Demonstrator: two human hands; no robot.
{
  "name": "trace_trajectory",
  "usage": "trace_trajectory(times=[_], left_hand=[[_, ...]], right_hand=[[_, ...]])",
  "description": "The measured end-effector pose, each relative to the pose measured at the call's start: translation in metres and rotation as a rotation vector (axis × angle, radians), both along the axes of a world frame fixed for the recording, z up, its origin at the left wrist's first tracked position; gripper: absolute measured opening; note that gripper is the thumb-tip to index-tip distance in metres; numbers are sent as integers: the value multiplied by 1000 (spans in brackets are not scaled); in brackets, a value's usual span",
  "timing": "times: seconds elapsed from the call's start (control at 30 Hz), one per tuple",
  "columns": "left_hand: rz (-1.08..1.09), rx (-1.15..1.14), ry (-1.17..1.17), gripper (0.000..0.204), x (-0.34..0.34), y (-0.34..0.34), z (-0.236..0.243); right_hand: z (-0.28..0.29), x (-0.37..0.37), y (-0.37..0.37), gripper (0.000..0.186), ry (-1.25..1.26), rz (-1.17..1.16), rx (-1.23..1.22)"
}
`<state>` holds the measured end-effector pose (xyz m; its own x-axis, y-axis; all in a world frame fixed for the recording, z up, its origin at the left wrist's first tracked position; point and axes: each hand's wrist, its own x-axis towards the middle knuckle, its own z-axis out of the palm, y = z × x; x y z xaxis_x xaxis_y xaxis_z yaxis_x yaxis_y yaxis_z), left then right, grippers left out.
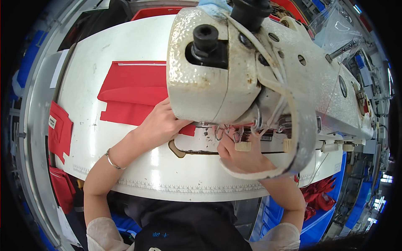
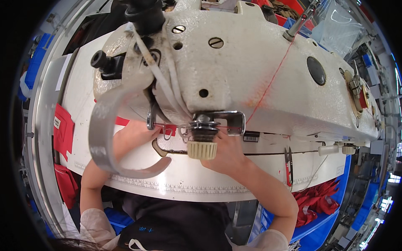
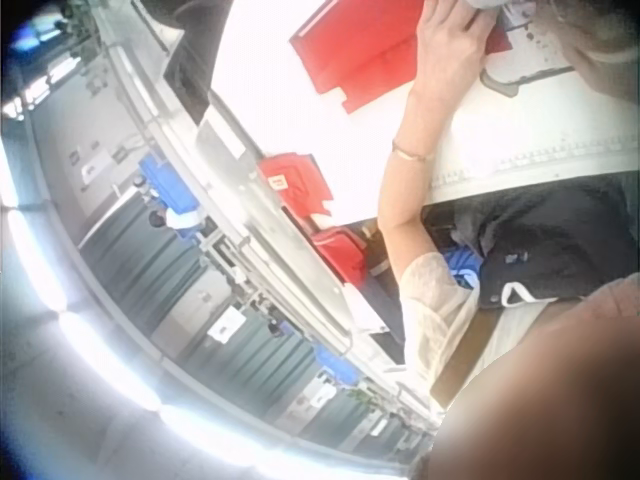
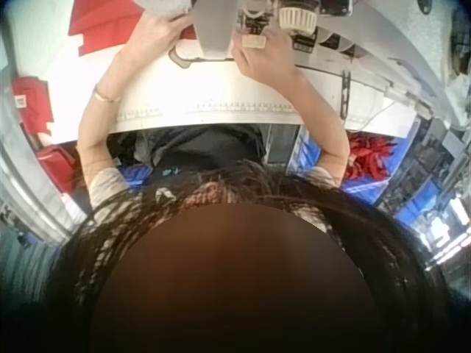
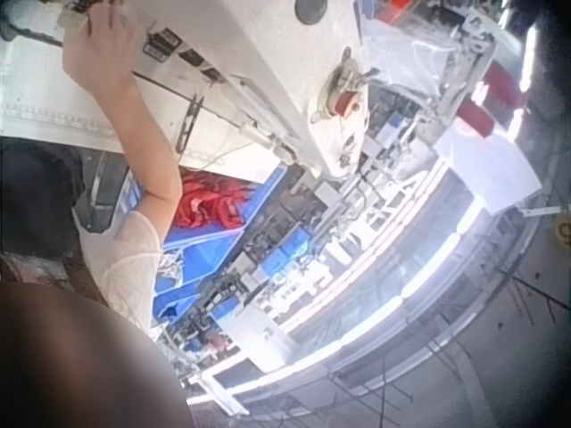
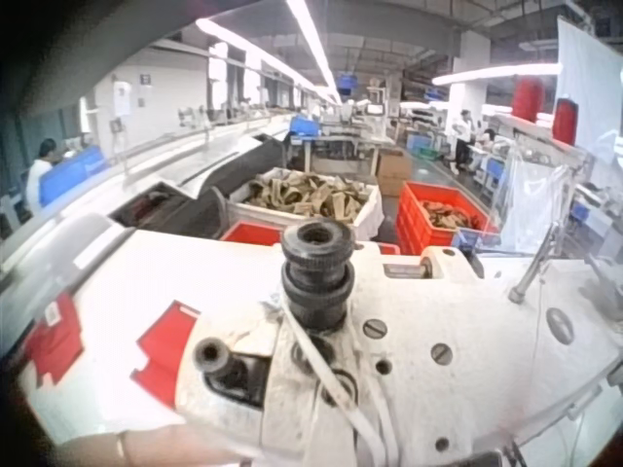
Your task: Sewing brand labels and white straps onto red fabric pieces using an industrial sewing machine.
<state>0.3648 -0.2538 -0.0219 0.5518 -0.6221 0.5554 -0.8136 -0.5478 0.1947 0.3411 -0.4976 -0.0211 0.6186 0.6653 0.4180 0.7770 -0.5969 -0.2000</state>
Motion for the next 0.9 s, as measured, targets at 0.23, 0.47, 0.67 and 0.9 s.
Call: trace_trajectory(times=[0.23, 0.47, 0.67, 0.9], left_hand=[[19, 80, 94, 38, -8, -1, 26], [216, 257, 399, 25, -4, 20, 78], [251, -49, 816, 32, 18, 82, 71], [878, 673, -3, 52, -73, 51, 21]], right_hand=[[9, 6, 3, 29, -73, 33, 93], [10, 4, 0, 28, 40, 55, 84], [18, 5, 7, 32, -194, 230, 13], [37, -37, 15, 48, -54, 316, -63]])
